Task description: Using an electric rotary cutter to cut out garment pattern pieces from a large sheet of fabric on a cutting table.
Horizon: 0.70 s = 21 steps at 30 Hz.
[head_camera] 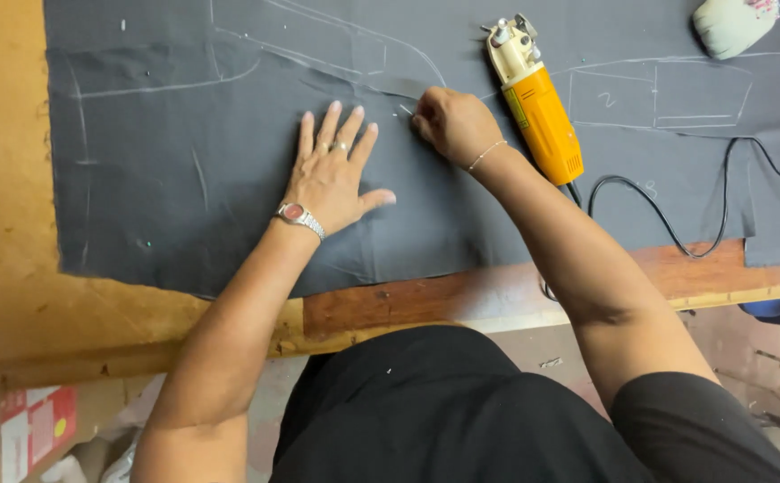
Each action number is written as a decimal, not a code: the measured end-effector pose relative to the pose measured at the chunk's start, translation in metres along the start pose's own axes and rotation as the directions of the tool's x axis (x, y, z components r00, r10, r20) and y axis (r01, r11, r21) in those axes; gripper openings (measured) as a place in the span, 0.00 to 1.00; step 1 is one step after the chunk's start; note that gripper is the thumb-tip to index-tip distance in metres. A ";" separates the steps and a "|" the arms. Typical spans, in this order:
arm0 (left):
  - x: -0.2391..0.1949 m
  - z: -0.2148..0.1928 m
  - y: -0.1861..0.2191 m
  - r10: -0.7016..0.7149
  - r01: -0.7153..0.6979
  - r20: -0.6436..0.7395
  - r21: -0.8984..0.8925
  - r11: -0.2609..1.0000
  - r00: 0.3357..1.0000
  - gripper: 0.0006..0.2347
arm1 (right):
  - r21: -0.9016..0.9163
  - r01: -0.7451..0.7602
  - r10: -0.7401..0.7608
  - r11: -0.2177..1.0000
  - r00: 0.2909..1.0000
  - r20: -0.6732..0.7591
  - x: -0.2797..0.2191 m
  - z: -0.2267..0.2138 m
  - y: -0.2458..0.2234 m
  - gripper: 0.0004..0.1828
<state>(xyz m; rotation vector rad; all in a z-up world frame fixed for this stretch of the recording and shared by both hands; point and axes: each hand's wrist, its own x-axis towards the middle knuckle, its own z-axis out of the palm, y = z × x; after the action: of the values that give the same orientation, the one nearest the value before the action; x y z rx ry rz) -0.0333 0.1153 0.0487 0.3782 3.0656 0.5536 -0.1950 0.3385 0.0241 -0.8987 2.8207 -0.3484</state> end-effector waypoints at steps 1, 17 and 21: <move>-0.002 0.003 -0.002 0.006 -0.006 -0.001 -0.001 1.000 1.000 0.42 | -0.003 -0.005 0.005 1.000 1.000 -0.003 0.002 0.000 0.001 0.10; -0.007 -0.008 0.001 -0.009 0.007 0.120 0.019 1.000 0.993 0.46 | -0.294 0.321 -0.274 0.900 0.943 0.191 0.030 0.013 0.010 0.08; -0.002 -0.016 0.005 -0.033 0.024 0.124 0.078 0.997 0.992 0.44 | -0.441 0.426 -0.426 0.790 0.899 0.106 0.022 -0.002 0.024 0.09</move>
<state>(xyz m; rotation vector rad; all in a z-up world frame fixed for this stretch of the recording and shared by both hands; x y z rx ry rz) -0.0311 0.1142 0.0650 0.3551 2.9722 0.3971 -0.2264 0.3454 0.0182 -1.6398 2.7102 0.2917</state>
